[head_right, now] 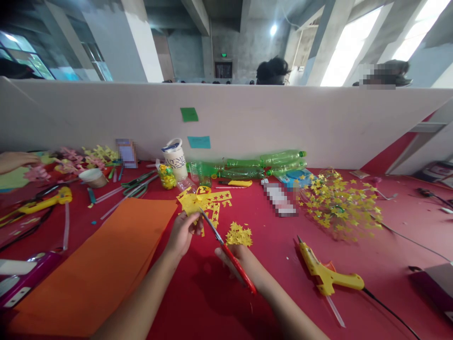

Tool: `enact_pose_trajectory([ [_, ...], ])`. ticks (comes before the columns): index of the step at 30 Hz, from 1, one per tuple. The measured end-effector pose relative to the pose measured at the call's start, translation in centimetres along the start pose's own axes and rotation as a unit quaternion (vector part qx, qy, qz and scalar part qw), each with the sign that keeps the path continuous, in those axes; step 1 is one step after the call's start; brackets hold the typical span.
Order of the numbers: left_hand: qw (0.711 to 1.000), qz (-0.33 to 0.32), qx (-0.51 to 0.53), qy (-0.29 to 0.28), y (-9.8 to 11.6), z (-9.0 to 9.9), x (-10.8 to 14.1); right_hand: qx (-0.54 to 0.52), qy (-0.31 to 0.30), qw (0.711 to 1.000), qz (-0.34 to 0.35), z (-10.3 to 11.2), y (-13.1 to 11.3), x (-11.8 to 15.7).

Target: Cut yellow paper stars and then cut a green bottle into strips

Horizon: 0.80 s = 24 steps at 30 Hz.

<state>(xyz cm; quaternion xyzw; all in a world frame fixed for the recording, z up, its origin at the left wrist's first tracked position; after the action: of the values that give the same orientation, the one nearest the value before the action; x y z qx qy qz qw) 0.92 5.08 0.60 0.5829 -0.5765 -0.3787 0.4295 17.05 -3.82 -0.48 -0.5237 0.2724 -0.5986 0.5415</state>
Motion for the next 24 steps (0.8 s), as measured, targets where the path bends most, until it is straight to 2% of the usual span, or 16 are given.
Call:
enact_pose_trajectory([
  [24, 0.999, 0.001, -0.045, -0.031, 0.81, 0.49, -0.54, 0.021, -0.006, 1.0, 0.008, 0.29, -0.24, 0.09],
])
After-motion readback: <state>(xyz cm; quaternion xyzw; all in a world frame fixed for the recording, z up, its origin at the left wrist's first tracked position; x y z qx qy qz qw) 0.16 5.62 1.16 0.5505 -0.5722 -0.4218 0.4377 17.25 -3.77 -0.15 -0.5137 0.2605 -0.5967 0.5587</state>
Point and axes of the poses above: each hand's wrist, its own x-axis away from the middle knuckle, its own z-axis out of the back of the hand, y = z × x, the point moved 7 cm from there along -x, towards the middle knuckle, and after that the axes turned 7 degrees about y, right-handed, at the moved point
